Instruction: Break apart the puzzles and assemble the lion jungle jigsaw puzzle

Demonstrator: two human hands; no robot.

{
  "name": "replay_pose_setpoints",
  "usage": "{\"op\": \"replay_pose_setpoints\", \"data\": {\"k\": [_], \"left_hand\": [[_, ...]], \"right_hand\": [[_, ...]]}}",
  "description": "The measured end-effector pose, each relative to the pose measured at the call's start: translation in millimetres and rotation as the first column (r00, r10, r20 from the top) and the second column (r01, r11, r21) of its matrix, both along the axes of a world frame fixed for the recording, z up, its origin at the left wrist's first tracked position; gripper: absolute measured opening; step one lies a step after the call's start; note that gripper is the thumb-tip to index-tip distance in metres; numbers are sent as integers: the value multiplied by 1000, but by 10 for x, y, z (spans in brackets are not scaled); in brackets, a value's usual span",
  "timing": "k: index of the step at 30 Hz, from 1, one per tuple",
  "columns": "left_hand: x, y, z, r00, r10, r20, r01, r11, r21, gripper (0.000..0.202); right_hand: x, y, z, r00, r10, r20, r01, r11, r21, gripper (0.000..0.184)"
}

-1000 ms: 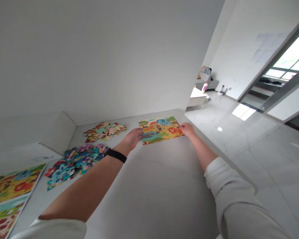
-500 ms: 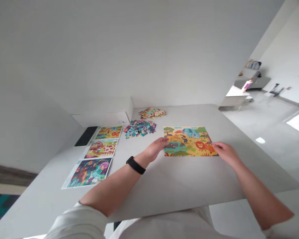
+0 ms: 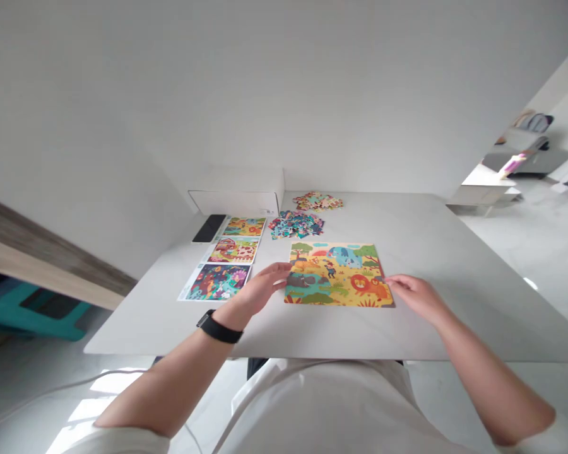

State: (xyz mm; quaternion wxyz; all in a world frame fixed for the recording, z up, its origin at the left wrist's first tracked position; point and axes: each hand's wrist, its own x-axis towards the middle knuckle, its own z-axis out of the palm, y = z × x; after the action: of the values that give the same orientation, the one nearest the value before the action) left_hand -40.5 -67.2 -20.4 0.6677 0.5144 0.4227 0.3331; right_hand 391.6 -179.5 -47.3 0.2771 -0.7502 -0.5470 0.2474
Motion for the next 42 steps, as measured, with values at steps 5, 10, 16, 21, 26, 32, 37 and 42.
{"op": "replay_pose_setpoints", "data": {"k": [5,10,16,21,26,32,37,42], "left_hand": [[-146,319,44,950,109,-293,-56,981,184,45],[192,822,128,741,315,-593,110,814,570,27],[770,1110,-45,624,348,-699,341,684,645,24],[867,1083,-302,593,392,-703,404,610,681,26],[889,1085,-361,605,393,-693,383,619,686,36],[949,1129,-344,562,413,-717,434,590,680,32],[962,1123,-301,558,447,-699,443,552,706,26],[951,1124,-217,561,441,-701,442,556,704,24]], "right_hand": [[-47,439,193,987,157,38,-153,983,-106,31],[-194,1174,440,954,118,277,-119,993,-12,30],[-632,1790,199,867,91,490,-152,985,85,31],[-703,1779,-57,816,112,568,-230,963,141,29],[-703,1788,-80,825,135,549,-247,960,135,27],[-739,1831,-56,844,115,525,-225,963,150,28],[-745,1791,-13,862,89,499,-200,964,175,34],[-721,1777,17,852,145,503,-260,951,167,35]]}}
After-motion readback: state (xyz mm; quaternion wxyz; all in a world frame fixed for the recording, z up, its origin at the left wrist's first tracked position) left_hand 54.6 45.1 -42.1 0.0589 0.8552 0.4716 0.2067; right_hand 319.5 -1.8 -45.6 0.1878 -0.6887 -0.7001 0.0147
